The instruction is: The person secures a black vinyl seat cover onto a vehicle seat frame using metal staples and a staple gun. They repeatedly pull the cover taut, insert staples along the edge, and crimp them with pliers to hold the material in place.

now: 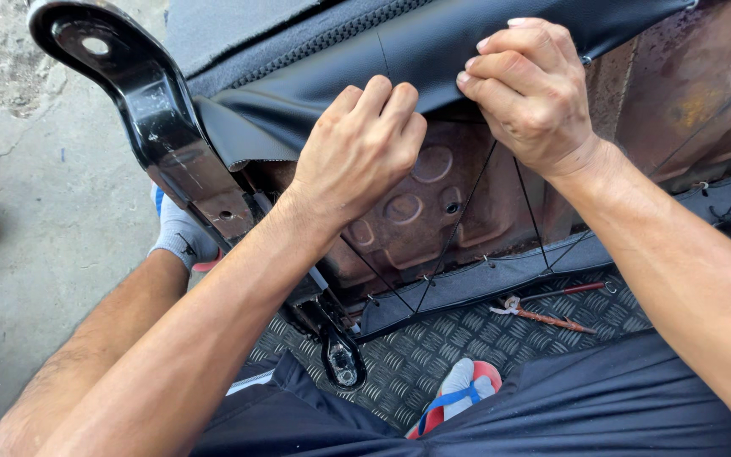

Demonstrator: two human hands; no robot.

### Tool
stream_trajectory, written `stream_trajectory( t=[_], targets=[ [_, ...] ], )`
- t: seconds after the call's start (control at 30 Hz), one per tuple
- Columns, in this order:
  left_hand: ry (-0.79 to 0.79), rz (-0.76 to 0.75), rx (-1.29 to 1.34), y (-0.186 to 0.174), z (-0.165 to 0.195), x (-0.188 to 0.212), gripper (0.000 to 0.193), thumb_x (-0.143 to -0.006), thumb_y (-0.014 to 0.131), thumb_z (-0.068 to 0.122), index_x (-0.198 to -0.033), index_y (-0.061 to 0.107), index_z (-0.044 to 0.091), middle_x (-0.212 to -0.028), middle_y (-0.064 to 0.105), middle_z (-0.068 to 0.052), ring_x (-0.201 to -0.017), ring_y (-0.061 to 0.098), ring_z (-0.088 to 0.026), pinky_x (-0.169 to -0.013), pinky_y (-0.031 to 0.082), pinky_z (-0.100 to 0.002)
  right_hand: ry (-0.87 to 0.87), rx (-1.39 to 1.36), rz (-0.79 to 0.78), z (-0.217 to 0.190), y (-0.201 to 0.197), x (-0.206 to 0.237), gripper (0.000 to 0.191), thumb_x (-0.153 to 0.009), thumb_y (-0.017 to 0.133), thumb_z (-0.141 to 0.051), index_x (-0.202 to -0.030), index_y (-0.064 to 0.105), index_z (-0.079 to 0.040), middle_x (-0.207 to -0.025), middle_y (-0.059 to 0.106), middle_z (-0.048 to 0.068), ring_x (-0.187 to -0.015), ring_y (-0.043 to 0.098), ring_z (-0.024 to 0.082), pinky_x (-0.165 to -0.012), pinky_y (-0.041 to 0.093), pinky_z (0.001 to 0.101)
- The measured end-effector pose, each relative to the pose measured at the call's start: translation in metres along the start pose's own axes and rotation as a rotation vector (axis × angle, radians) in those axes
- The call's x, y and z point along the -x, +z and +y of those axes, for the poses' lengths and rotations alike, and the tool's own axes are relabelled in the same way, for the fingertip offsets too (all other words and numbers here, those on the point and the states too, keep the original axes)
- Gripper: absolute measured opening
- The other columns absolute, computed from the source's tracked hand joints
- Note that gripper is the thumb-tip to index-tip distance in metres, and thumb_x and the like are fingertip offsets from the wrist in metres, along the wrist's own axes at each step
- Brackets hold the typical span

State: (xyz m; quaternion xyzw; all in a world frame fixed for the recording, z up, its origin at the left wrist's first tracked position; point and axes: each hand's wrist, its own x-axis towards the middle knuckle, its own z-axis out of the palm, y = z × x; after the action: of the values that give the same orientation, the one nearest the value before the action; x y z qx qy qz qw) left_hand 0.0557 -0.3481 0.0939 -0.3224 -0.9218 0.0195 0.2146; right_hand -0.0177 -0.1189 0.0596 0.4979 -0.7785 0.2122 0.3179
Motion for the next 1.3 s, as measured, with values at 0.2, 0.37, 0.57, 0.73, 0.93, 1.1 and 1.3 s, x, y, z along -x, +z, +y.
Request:
stream_trajectory(
  t=[0.2, 0.37, 0.57, 0.73, 0.93, 1.1, 1.3],
  targets=[
    [-0.155, -0.038, 0.199, 0.011, -0.027, -0.039, 0.015, -0.089, 0.069, 0.02, -0.087, 0.07, 0.005, -0.097, 0.064, -0.013, -0.096, 0.063, -0.03, -0.076, 0.053, -0.042, 0.071, -0.038, -0.014, 0.0, 0.001, 0.006, 0.006, -0.094, 0.08, 0.001, -0.096, 0.076, -0.003, -0.107, 0.07, 0.003, -0.114, 0.065, 0.022, -0.104, 0.052, 0.0398],
    [-0.325, -0.061, 0.42, 0.057, -0.05, -0.066, 0.033, -0.102, 0.062, 0.028, -0.087, 0.071, -0.001, -0.095, 0.066, -0.022, -0.094, 0.066, -0.04, -0.078, 0.053, -0.051, 0.103, -0.049, -0.018, -0.001, 0.004, 0.01, 0.008, -0.093, 0.081, 0.002, -0.097, 0.077, -0.004, -0.108, 0.072, 0.003, -0.116, 0.066, 0.023, -0.106, 0.053, 0.0412],
    [-0.465, -0.139, 0.514, 0.089, -0.05, -0.08, 0.043, -0.102, 0.054, 0.031, -0.079, 0.071, 0.0, -0.086, 0.07, -0.025, -0.085, 0.067, -0.044, -0.077, 0.052, -0.054, 0.186, -0.112, 0.015, -0.009, -0.002, 0.008, 0.01, -0.093, 0.081, 0.006, -0.095, 0.075, -0.002, -0.107, 0.071, 0.004, -0.113, 0.068, 0.022, -0.094, 0.054, 0.0348],
    [-0.579, -0.492, 0.694, 0.079, -0.071, -0.107, 0.048, -0.101, 0.047, 0.043, -0.096, 0.075, 0.004, -0.101, 0.072, -0.024, -0.096, 0.069, -0.041, -0.088, 0.052, -0.05, 0.2, -0.081, 0.015, -0.012, -0.012, -0.001, 0.01, -0.095, 0.083, 0.004, -0.097, 0.076, -0.003, -0.107, 0.071, 0.004, -0.112, 0.069, 0.022, -0.094, 0.055, 0.0361],
    [-0.637, -0.623, 0.57, 0.075, -0.047, -0.11, 0.06, -0.103, 0.034, 0.05, -0.112, 0.073, 0.005, -0.118, 0.068, -0.021, -0.117, 0.058, -0.043, -0.1, 0.043, -0.053, 0.198, -0.042, -0.002, -0.015, -0.02, -0.019, 0.008, -0.094, 0.083, -0.001, -0.093, 0.075, -0.004, -0.103, 0.071, 0.003, -0.107, 0.069, 0.02, -0.086, 0.052, 0.0357],
    [-0.648, -0.469, 0.559, 0.079, -0.035, -0.098, 0.061, -0.102, 0.03, 0.049, -0.11, 0.072, 0.006, -0.113, 0.072, -0.016, -0.115, 0.057, -0.038, -0.097, 0.04, -0.054, 0.215, 0.067, -0.135, -0.027, -0.031, -0.032, 0.013, -0.084, 0.079, -0.005, -0.096, 0.075, -0.007, -0.104, 0.072, 0.003, -0.106, 0.067, 0.021, -0.092, 0.051, 0.0396],
    [-0.652, -0.398, 0.531, 0.072, -0.029, -0.095, 0.06, -0.103, 0.031, 0.05, -0.099, 0.073, 0.007, -0.106, 0.074, -0.017, -0.11, 0.059, -0.037, -0.095, 0.042, -0.052, 1.108, -0.288, -0.112, -0.057, -0.047, -0.02, 0.027, -0.093, 0.072, -0.027, -0.106, 0.074, -0.002, -0.095, 0.072, 0.012, -0.085, 0.066, 0.023, -0.074, 0.053, 0.0346]
  ],
)
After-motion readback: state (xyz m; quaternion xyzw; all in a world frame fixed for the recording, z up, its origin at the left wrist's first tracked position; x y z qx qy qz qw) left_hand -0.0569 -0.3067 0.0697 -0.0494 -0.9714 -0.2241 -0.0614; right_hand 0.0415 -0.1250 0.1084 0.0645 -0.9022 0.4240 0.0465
